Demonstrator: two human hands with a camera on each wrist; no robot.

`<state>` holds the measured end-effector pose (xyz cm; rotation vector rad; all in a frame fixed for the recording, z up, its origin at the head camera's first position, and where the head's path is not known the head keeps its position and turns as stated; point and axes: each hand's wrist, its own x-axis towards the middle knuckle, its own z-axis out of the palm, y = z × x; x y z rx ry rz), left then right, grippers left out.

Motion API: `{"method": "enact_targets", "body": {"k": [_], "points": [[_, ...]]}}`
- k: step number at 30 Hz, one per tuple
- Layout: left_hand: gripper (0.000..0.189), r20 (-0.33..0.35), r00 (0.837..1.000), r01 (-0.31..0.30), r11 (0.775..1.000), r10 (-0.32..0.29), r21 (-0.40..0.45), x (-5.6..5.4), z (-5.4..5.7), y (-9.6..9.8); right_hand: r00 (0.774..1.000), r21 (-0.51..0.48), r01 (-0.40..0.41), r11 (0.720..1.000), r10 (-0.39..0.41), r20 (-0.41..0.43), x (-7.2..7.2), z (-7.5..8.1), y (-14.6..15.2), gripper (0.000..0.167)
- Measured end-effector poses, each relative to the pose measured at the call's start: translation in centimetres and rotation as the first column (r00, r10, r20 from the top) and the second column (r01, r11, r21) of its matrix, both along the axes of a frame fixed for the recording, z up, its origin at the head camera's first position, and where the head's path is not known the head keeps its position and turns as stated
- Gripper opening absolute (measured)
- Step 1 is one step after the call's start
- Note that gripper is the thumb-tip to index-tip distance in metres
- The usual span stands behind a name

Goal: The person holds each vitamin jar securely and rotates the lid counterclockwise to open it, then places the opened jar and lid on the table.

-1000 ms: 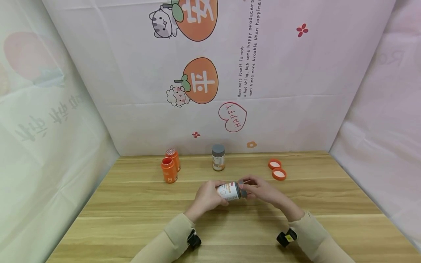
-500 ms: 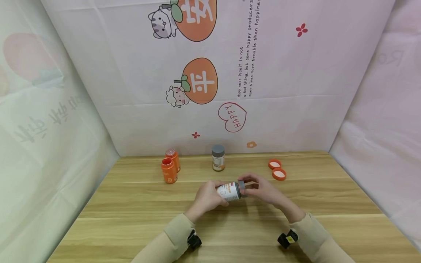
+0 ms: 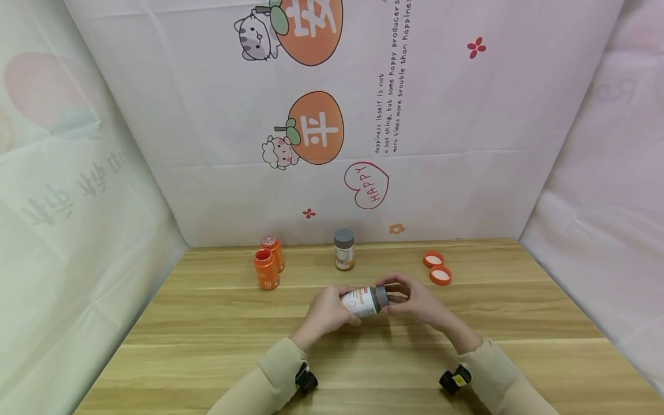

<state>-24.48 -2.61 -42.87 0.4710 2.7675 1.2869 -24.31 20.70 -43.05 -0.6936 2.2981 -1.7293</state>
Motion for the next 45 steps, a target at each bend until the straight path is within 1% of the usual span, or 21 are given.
{"method": "enact_targets", "body": {"k": [5, 10, 13, 16, 18, 22, 23, 25, 27, 29, 32, 34, 40, 45], "points": [[0.065, -0.003, 1.000, 0.000, 1.000, 0.000, 0.001, 0.0, 0.0, 0.0, 1.000, -0.019, -0.015, 1.000, 0.015, -0.023, 0.0, -0.1, 0.1, 0.051], [0.066, -0.002, 1.000, 0.002, 1.000, -0.002, 0.001, 0.0, 0.0, 0.0, 0.999, -0.023, -0.015, 1.000, 0.014, -0.040, 0.1, -0.1, 0.1, 0.051], [0.064, -0.004, 1.000, 0.002, 1.000, -0.002, -0.003, 0.0, 0.0, -0.1, 0.999, -0.016, -0.003, 1.000, 0.002, -0.035, 0.1, -0.1, 0.0, 0.051], [0.063, -0.008, 1.000, 0.004, 1.000, -0.004, -0.009, 0.0, 0.0, -0.1, 0.999, 0.024, 0.035, 0.999, -0.035, -0.015, 0.1, 0.1, -0.1, 0.050], [0.063, -0.013, 1.000, 0.005, 1.000, -0.005, -0.013, 0.0, 0.1, -0.1, 0.997, 0.065, 0.072, 0.995, -0.073, 0.011, 0.2, 0.3, -0.3, 0.048], [0.062, -0.024, 1.000, 0.011, 1.000, -0.012, -0.023, 0.0, 0.2, 0.0, 0.989, 0.174, 0.130, 0.976, -0.139, 0.041, 0.3, 0.7, -0.6, 0.047], [0.062, -0.027, 1.000, 0.012, 1.000, -0.013, -0.024, 0.1, 0.2, 0.0, 0.986, 0.195, 0.141, 0.971, -0.156, 0.060, 0.3, 0.8, -0.7, 0.046], [0.062, -0.034, 0.999, 0.015, 1.000, -0.016, -0.026, 0.1, 0.1, 0.1, 0.980, 0.244, 0.151, 0.958, -0.178, 0.089, 0.4, 1.0, -0.8, 0.048], [0.061, -0.038, 0.999, 0.014, 1.000, -0.015, -0.026, 0.1, 0.1, 0.1, 0.976, 0.272, 0.136, 0.953, -0.176, 0.129, 0.4, 1.2, -0.8, 0.051], [0.060, -0.040, 0.999, 0.010, 1.000, -0.011, -0.027, 0.2, 0.1, 0.2, 0.972, 0.264, 0.112, 0.958, -0.161, 0.171, 0.4, 1.3, -0.8, 0.052], [0.060, -0.041, 0.999, 0.002, 1.000, -0.004, -0.028, 0.2, 0.0, 0.3, 0.970, 0.243, 0.078, 0.967, -0.130, 0.205, 0.4, 1.4, -0.8, 0.054], [0.060, -0.041, 0.999, -0.001, 1.000, -0.001, -0.030, 0.2, 0.0, 0.4, 0.966, 0.226, 0.075, 0.971, -0.127, 0.224, 0.4, 1.4, -0.9, 0.055], [0.060, -0.047, 0.999, -0.002, 0.999, 0.000, -0.033, 0.2, 0.0, 0.4, 0.958, 0.225, 0.096, 0.970, -0.152, 0.245, 0.3, 1.5, -1.0, 0.059], [0.060, -0.042, 0.999, -0.004, 1.000, 0.003, -0.027, 0.1, -0.1, 0.4, 0.961, 0.203, 0.093, 0.975, -0.141, 0.240, 0.3, 1.4, -1.0, 0.058]]}}
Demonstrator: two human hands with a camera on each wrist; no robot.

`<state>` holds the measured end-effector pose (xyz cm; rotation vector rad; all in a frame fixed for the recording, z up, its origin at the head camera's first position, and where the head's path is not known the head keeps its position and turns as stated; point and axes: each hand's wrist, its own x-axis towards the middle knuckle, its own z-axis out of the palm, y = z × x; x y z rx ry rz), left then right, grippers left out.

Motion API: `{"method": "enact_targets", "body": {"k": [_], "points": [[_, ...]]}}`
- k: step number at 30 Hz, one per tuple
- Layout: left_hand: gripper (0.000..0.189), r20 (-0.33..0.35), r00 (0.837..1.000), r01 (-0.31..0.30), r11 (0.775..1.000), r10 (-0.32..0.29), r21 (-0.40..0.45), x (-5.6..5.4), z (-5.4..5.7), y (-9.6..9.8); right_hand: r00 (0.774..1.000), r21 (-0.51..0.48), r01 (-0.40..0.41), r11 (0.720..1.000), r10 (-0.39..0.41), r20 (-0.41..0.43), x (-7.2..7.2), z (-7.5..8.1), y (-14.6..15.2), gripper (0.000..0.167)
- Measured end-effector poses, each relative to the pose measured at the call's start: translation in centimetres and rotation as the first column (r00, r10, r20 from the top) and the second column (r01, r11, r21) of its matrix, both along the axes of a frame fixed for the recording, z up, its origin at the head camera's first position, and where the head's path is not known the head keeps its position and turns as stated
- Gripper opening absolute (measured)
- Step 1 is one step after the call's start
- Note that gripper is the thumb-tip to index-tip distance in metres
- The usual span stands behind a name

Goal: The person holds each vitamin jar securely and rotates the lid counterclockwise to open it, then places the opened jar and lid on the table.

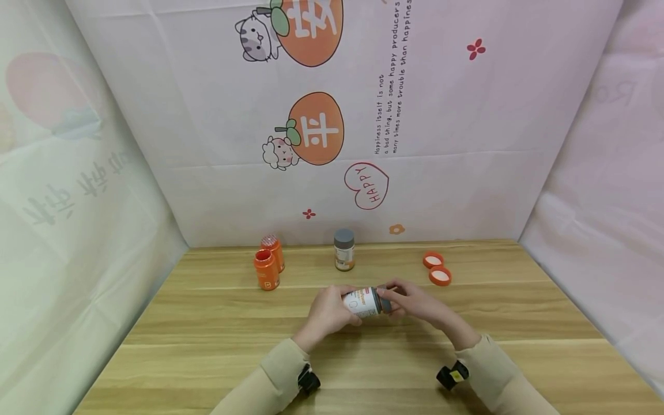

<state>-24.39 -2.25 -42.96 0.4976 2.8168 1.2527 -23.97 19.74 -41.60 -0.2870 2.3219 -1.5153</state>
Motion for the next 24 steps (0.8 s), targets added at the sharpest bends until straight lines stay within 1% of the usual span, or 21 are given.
{"method": "enact_targets", "body": {"k": [8, 15, 21, 24], "points": [[0.060, 0.005, 1.000, -0.003, 1.000, 0.003, -0.008, 0.01, 0.07, -0.06, 1.000, -0.037, 0.000, 0.999, -0.001, -0.013, 0.21, 0.00, 0.01, 0.058], [0.060, 0.002, 1.000, -0.002, 1.000, 0.002, -0.006, 0.09, 0.14, -0.08, 0.997, -0.044, -0.026, 0.999, 0.022, -0.079, 0.25, -0.17, 0.27, 0.052], [0.061, 0.015, 1.000, 0.005, 1.000, -0.005, 0.008, 0.12, 0.19, -0.08, 0.993, -0.019, -0.028, 0.999, 0.025, -0.119, 0.15, -0.34, 0.38, 0.047], [0.061, 0.019, 1.000, 0.007, 1.000, -0.007, 0.014, 0.14, 0.18, -0.08, 0.989, -0.014, -0.042, 0.999, 0.040, -0.142, 0.13, -0.37, 0.43, 0.046]]}}
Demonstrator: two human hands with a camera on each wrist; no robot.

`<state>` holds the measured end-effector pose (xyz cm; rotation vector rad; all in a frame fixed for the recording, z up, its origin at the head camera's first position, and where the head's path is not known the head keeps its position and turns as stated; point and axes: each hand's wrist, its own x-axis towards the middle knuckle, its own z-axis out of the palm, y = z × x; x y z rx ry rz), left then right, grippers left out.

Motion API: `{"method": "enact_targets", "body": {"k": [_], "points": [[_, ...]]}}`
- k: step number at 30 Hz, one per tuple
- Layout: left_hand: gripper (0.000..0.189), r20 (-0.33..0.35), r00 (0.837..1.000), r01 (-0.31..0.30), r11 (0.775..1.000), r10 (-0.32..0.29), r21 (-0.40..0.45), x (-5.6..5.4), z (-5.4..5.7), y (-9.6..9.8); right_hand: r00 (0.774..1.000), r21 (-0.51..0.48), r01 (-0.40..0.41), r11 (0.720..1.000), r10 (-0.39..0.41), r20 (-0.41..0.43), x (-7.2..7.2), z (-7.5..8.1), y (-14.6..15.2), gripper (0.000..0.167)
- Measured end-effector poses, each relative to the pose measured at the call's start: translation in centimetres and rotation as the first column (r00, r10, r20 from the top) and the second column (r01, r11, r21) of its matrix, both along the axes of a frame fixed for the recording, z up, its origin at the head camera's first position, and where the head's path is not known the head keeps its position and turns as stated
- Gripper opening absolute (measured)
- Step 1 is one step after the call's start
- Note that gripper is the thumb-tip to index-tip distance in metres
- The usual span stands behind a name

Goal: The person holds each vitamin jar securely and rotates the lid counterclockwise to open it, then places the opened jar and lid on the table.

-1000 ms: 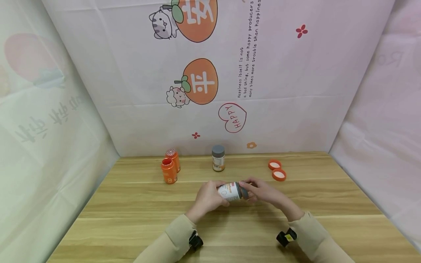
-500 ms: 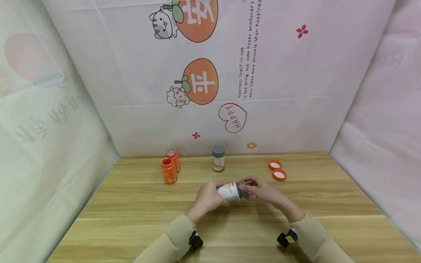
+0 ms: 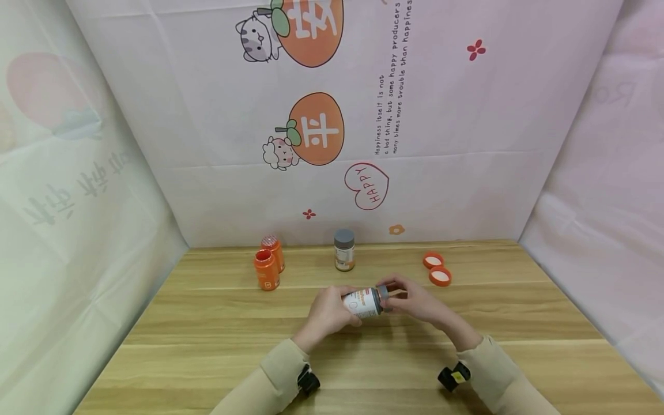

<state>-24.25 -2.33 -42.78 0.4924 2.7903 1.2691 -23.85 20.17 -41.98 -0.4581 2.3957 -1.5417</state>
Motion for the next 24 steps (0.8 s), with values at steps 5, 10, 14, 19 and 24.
{"method": "enact_targets", "body": {"k": [5, 10, 14, 19, 24], "points": [[0.062, -0.001, 1.000, 0.001, 1.000, -0.001, -0.005, 0.00, -0.03, -0.04, 0.998, -0.020, -0.041, 0.999, 0.040, -0.039, -0.10, -0.08, 0.17, 0.046], [0.063, 0.012, 1.000, -0.003, 1.000, 0.003, 0.003, -0.07, -0.09, -0.08, 0.995, -0.041, -0.068, 0.997, 0.065, -0.072, -0.47, -0.32, 0.34, 0.049], [0.064, 0.016, 1.000, -0.009, 1.000, 0.009, 0.006, -0.12, -0.10, -0.08, 0.991, -0.081, -0.100, 0.992, 0.091, -0.103, -0.64, -0.50, 0.54, 0.052], [0.063, 0.015, 1.000, -0.012, 1.000, 0.012, 0.005, -0.10, -0.03, -0.06, 0.984, -0.124, -0.131, 0.984, 0.114, -0.139, -0.66, -0.72, 0.67, 0.053], [0.063, 0.021, 1.000, -0.016, 1.000, 0.016, 0.013, 0.03, 0.03, -0.07, 0.982, -0.139, -0.142, 0.980, 0.121, -0.148, -0.59, -0.84, 0.69, 0.053]]}}
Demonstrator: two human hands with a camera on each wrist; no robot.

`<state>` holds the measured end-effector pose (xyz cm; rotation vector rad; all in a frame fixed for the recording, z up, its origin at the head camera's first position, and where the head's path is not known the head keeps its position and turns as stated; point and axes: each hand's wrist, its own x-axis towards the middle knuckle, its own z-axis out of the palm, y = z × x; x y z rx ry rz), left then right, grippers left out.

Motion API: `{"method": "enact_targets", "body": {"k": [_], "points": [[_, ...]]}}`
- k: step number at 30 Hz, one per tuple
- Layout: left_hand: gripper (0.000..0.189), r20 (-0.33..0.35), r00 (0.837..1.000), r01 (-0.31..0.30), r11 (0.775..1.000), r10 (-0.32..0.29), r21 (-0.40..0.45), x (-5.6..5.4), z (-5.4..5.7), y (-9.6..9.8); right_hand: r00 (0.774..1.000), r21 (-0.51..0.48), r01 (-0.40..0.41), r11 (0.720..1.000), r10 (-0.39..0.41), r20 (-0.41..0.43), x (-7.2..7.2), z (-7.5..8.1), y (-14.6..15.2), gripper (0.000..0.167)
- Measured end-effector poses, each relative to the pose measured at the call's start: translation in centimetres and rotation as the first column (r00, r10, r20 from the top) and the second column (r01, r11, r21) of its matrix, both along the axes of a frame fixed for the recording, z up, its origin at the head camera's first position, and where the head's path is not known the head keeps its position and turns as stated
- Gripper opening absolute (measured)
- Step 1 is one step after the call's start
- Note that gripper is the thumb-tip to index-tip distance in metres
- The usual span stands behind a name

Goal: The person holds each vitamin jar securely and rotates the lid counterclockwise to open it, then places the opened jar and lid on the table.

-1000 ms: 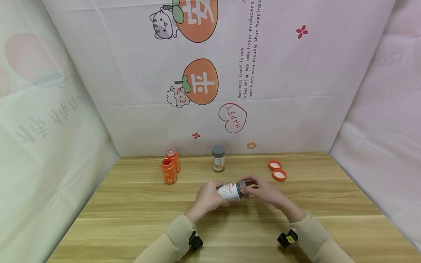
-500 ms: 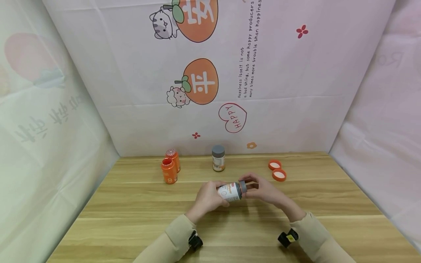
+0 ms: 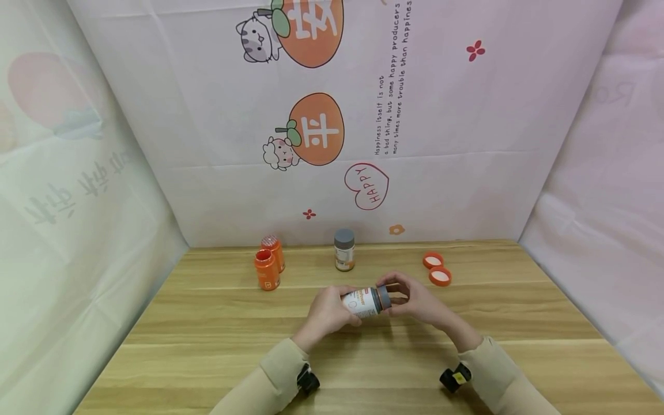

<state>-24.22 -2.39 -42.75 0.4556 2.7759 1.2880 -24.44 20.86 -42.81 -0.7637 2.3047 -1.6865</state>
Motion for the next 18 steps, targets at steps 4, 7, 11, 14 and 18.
{"method": "enact_targets", "body": {"k": [4, 7, 11, 14, 18], "points": [[0.063, -0.006, 1.000, 0.000, 1.000, 0.000, -0.001, 0.1, 0.0, 0.0, 1.000, -0.012, -0.011, 1.000, 0.011, 0.008, 0.1, 0.1, 0.0, 0.053], [0.062, -0.007, 1.000, 0.001, 1.000, -0.001, 0.001, 0.1, 0.1, -0.1, 1.000, -0.008, -0.016, 1.000, 0.016, 0.010, 0.2, 0.3, 0.0, 0.053], [0.061, -0.008, 1.000, 0.001, 1.000, -0.001, -0.001, 0.1, 0.1, -0.1, 0.999, 0.059, 0.036, 0.998, -0.037, 0.016, 0.3, 0.6, -0.2, 0.048], [0.061, -0.017, 1.000, 0.001, 1.000, -0.002, -0.009, 0.2, 0.2, -0.1, 0.993, 0.122, 0.101, 0.987, -0.107, 0.045, 0.2, 1.0, -0.5, 0.047], [0.062, -0.027, 1.000, 0.008, 1.000, -0.008, -0.011, 0.2, 0.1, 0.0, 0.980, 0.214, 0.155, 0.964, -0.178, 0.091, 0.0, 1.7, -0.8, 0.050]]}}
